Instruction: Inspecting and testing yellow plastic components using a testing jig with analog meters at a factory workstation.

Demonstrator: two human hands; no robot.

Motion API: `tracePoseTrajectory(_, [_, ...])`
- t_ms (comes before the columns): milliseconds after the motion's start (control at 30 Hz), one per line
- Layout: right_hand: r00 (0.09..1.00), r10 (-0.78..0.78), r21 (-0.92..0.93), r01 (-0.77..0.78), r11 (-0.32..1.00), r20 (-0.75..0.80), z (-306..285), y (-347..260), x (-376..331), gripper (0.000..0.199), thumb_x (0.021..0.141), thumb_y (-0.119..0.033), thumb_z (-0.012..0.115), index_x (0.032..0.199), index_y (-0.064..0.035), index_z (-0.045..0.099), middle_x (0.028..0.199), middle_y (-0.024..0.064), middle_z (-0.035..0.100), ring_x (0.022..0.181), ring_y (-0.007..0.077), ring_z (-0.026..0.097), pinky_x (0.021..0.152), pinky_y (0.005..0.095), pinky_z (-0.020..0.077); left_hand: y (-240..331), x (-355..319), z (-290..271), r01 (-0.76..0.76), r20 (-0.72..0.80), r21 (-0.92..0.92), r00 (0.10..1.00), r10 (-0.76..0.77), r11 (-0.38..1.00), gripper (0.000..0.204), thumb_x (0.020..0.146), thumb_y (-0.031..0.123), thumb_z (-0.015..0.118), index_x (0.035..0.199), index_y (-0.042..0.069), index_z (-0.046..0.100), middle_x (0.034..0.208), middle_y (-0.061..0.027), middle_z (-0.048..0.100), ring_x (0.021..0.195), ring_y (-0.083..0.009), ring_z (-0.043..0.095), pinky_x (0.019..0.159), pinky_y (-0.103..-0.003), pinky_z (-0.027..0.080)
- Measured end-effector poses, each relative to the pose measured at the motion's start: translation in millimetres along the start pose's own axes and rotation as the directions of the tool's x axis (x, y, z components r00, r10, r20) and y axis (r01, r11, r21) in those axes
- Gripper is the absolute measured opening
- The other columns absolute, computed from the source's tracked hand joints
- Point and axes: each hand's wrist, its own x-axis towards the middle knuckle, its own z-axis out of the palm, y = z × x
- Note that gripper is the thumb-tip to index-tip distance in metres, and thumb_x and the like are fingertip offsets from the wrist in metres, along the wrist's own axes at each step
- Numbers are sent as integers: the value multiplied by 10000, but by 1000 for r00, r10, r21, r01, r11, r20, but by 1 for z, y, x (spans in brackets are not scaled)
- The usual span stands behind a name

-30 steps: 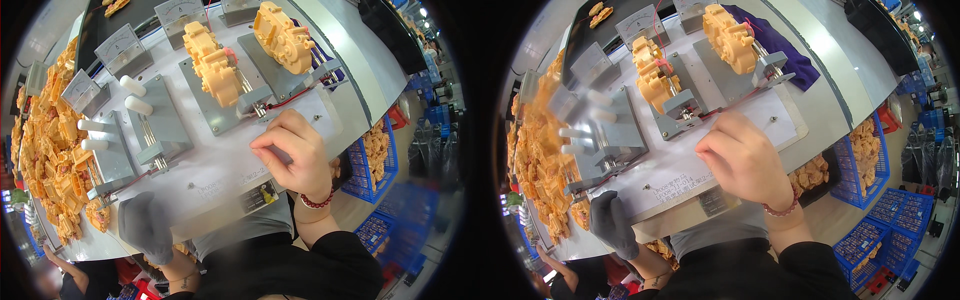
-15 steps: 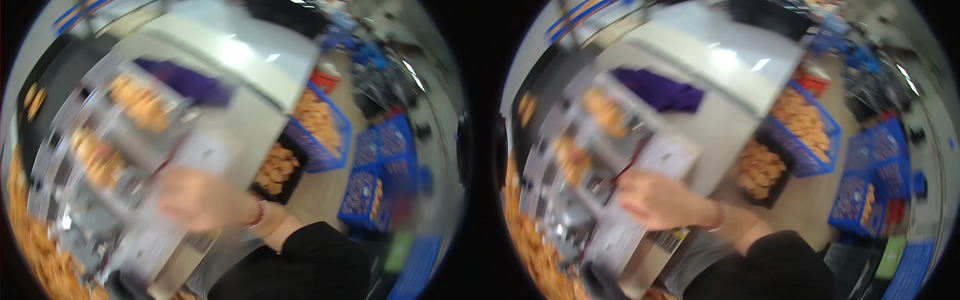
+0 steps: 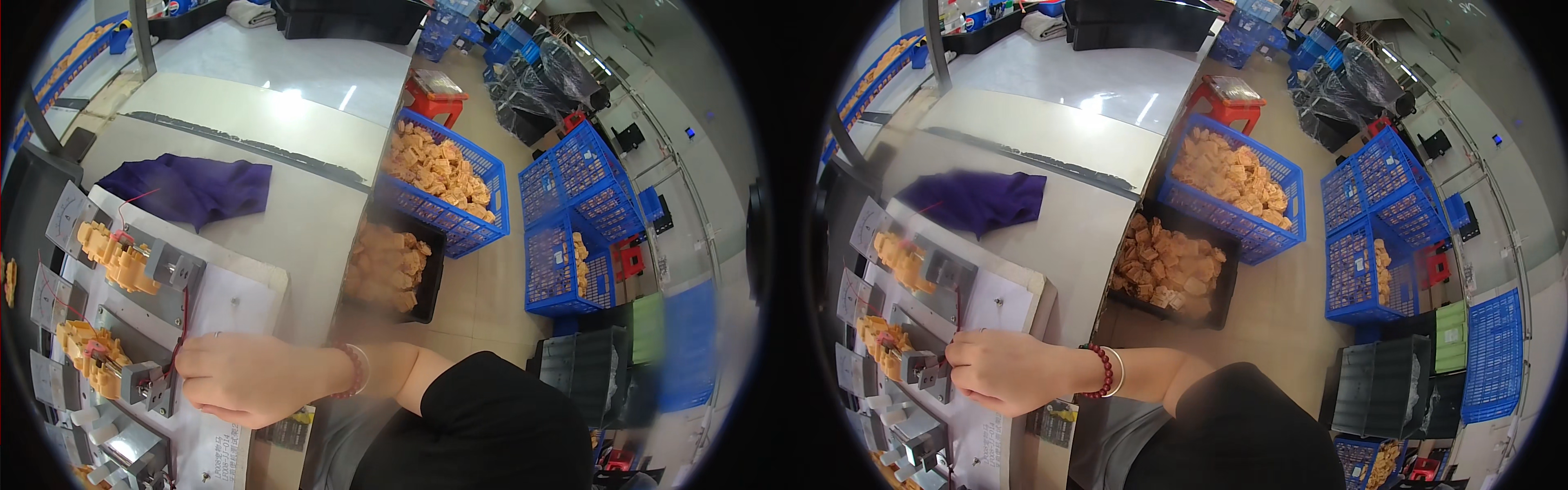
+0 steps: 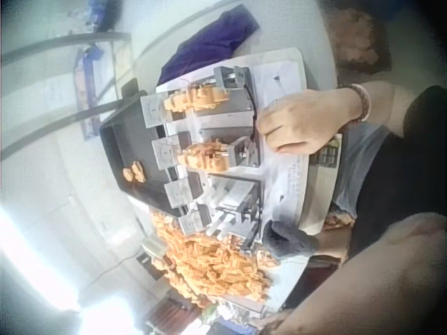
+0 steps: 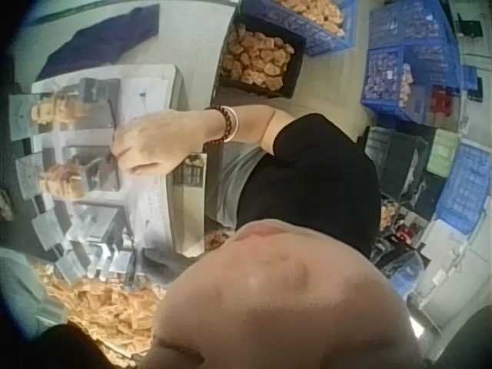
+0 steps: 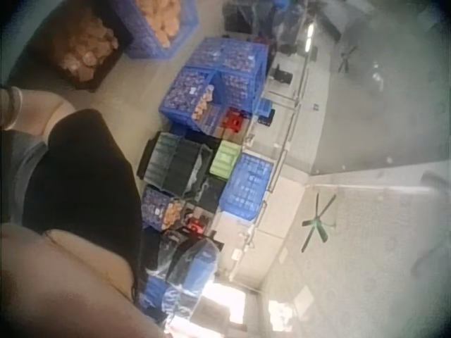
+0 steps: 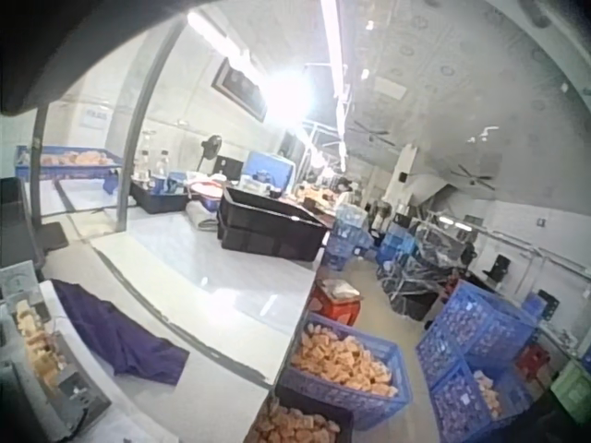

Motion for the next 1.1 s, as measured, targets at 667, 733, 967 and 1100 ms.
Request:
tracePoseTrajectory(667, [996, -59, 44, 56, 997, 65, -2, 2, 1, 111, 757, -78, 621, 716, -43, 524, 799, 99, 479, 797, 285, 508, 706, 383, 415, 21, -1, -10, 159, 104, 239, 977, -188, 958, 401, 976, 356, 549, 1027, -29, 648, 977, -197, 656, 884, -326, 616, 752, -413, 516])
tracePoseTrajectory(733, [996, -60, 44, 58, 997, 63, -3, 2, 1, 114, 762, -77, 621, 717, -42, 522, 798, 99, 478, 796, 285, 508, 705, 381, 415, 21, -1, -9, 145, 105, 234, 979, -173, 961, 412, 975, 366, 549, 1025, -31, 647, 978, -196, 652, 885, -327, 616, 755, -414, 515])
tracePoseTrajectory(967, [996, -67, 31, 65, 997, 58, -2, 3, 0, 119, 778, -76, 624, 726, -38, 525, 815, 105, 491, 820, 293, 517, 724, 383, 424, 17, 0, -10, 140, 95, 228, 982, -165, 964, 324, 957, 273, 601, 1004, -43, 655, 962, -199, 662, 865, -312, 624, 740, -392, 520])
tracePoseTrajectory(1100, [994, -65, 39, 61, 997, 85, -3, 2, 1, 111, 784, -75, 621, 735, -36, 530, 821, 109, 493, 830, 296, 519, 729, 385, 426, -3, 0, -1, -17, -26, 33, 1000, 18, 999, 387, 908, 322, 663, 847, -60, 661, 753, -158, 625, 662, -266, 576, 605, -365, 481])
